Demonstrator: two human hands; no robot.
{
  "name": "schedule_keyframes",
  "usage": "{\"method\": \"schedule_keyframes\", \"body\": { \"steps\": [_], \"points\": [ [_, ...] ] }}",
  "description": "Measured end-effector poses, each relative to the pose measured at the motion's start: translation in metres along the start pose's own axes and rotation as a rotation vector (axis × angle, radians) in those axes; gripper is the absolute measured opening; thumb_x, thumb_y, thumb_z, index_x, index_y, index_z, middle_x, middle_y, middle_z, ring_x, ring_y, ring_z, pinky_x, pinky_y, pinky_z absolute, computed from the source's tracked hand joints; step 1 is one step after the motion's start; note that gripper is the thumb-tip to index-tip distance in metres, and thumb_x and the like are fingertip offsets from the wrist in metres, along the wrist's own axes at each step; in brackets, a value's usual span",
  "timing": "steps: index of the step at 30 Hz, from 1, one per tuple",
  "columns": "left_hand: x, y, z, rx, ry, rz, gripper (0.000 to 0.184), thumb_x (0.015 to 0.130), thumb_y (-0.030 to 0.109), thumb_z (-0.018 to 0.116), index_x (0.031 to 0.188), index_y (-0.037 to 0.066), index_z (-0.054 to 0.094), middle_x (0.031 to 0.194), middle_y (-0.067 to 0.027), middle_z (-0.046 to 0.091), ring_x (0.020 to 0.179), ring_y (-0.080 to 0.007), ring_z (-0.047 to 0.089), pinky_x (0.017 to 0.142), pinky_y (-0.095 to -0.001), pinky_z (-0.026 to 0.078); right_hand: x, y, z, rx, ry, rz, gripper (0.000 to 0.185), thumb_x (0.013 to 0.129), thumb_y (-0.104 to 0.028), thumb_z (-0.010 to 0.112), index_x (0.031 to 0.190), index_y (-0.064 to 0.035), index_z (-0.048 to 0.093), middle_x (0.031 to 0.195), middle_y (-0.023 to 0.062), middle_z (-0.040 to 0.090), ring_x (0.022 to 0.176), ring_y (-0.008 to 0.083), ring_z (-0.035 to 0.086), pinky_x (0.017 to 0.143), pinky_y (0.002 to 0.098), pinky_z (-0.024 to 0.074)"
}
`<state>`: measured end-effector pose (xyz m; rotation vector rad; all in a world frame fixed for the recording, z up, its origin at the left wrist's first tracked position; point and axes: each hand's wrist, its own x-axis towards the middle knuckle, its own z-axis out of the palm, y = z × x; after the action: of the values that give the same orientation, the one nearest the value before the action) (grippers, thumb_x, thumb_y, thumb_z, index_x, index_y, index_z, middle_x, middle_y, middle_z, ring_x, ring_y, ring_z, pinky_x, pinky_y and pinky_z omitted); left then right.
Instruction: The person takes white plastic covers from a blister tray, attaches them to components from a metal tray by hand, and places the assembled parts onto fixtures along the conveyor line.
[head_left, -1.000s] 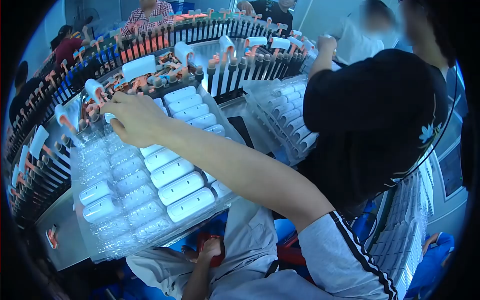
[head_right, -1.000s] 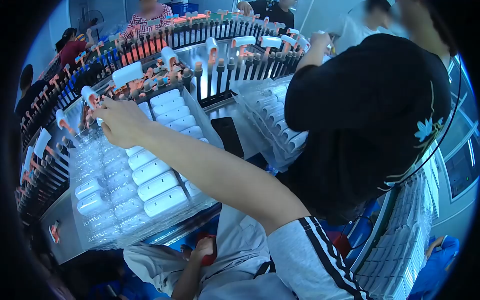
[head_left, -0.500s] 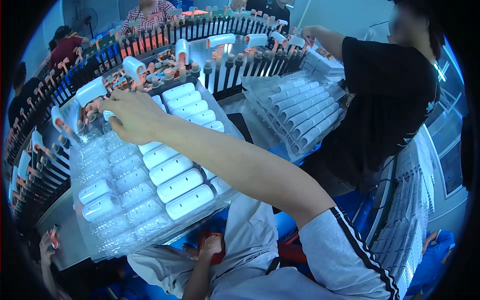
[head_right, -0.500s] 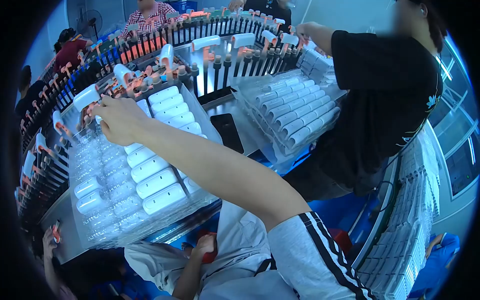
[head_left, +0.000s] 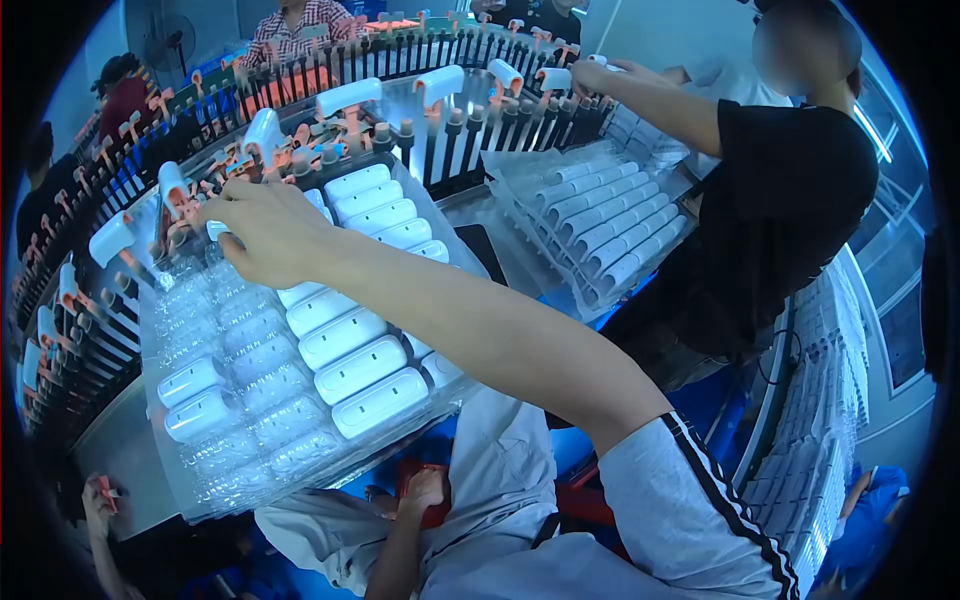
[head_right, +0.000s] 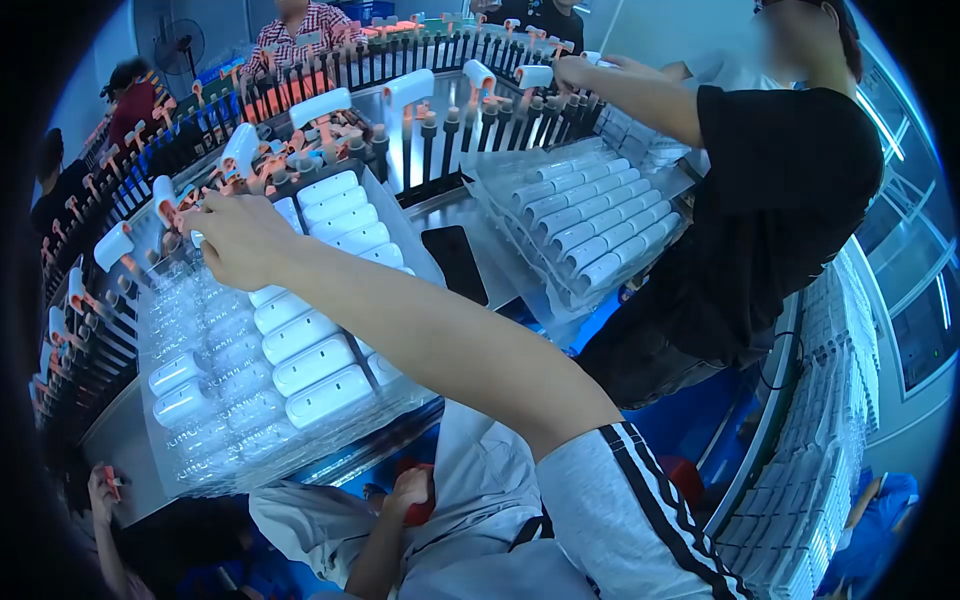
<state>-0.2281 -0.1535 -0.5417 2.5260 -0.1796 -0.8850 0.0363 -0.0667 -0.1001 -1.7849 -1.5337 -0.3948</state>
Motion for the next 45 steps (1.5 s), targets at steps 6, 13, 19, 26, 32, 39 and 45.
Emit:
{"method": "schedule_keyframes", "body": {
  "steps": [6, 13, 19, 26, 32, 39, 45],
  "points": [
    [0.004, -0.002, -0.003, 0.000, 0.020, 0.009, 0.034, 0.076, 0.008, 0.055, 0.108, 0.003, 0.063, 0.101, -0.0245, 0.069, 0.097, -0.0374, 0.067, 0.086, -0.0461, 0.055, 0.001, 0.003, 0.007, -0.039, 0.032, -0.040, 0.033, 0.085, -0.014, 0.058, 0.117, -0.0116, 0.062, 0.104, 0.0124, 0.060, 0.095, 0.0331, 0.062, 0.081, 0.0476, 0.0485],
    [0.010, -0.008, 0.012, 0.015, 0.015, -0.027, 0.024, 0.075, 0.010, 0.056, 0.092, 0.001, 0.070, 0.099, -0.0249, 0.069, 0.097, -0.0366, 0.068, 0.086, -0.0443, 0.056, 0.000, 0.004, 0.005, -0.004, 0.021, -0.016, 0.033, 0.086, -0.015, 0.058, 0.118, -0.0134, 0.062, 0.104, 0.0116, 0.060, 0.095, 0.0324, 0.062, 0.081, 0.0474, 0.0487],
    [0.009, -0.008, 0.012, 0.005, 0.048, -0.025, 0.024, 0.075, 0.010, 0.056, 0.090, 0.000, 0.071, 0.100, -0.0249, 0.069, 0.098, -0.0357, 0.068, 0.086, -0.0439, 0.056, -0.001, 0.002, 0.003, -0.006, -0.003, 0.004, 0.033, 0.086, -0.015, 0.058, 0.118, -0.0131, 0.063, 0.105, 0.0121, 0.060, 0.095, 0.0327, 0.063, 0.081, 0.0476, 0.0488],
    [0.017, -0.013, 0.027, 0.027, -0.020, -0.020, 0.024, 0.075, 0.008, 0.059, 0.093, 0.001, 0.072, 0.105, -0.0234, 0.069, 0.102, -0.0348, 0.067, 0.089, -0.0427, 0.055, -0.001, 0.005, 0.004, -0.016, 0.007, -0.017, 0.033, 0.086, -0.016, 0.058, 0.118, -0.0125, 0.063, 0.104, 0.0132, 0.060, 0.093, 0.0332, 0.063, 0.081, 0.0472, 0.0494],
    [0.014, -0.012, 0.027, 0.003, 0.007, -0.050, 0.024, 0.075, 0.009, 0.058, 0.092, 0.001, 0.072, 0.105, -0.0225, 0.069, 0.102, -0.0344, 0.067, 0.090, -0.0427, 0.054, -0.001, 0.003, 0.002, -0.009, 0.000, -0.013, 0.033, 0.085, -0.015, 0.058, 0.118, -0.0126, 0.062, 0.105, 0.0131, 0.060, 0.092, 0.0336, 0.064, 0.080, 0.0467, 0.0501],
    [0.018, -0.016, 0.025, 0.018, 0.025, -0.023, 0.023, 0.076, 0.009, 0.058, 0.091, 0.001, 0.072, 0.104, -0.0234, 0.069, 0.101, -0.0345, 0.068, 0.088, -0.0432, 0.055, -0.001, 0.001, 0.004, -0.027, -0.002, -0.007, 0.032, 0.085, -0.015, 0.059, 0.116, -0.0116, 0.062, 0.102, 0.0130, 0.061, 0.092, 0.0335, 0.064, 0.080, 0.0472, 0.0499],
    [0.013, -0.014, 0.021, -0.001, 0.024, -0.018, 0.023, 0.077, 0.011, 0.057, 0.092, 0.001, 0.072, 0.103, -0.0236, 0.069, 0.099, -0.0359, 0.068, 0.086, -0.0440, 0.056, -0.001, 0.001, 0.003, -0.022, 0.014, -0.014, 0.032, 0.085, -0.014, 0.059, 0.116, -0.0104, 0.063, 0.101, 0.0132, 0.061, 0.092, 0.0337, 0.064, 0.079, 0.0475, 0.0500]
  ]
}}
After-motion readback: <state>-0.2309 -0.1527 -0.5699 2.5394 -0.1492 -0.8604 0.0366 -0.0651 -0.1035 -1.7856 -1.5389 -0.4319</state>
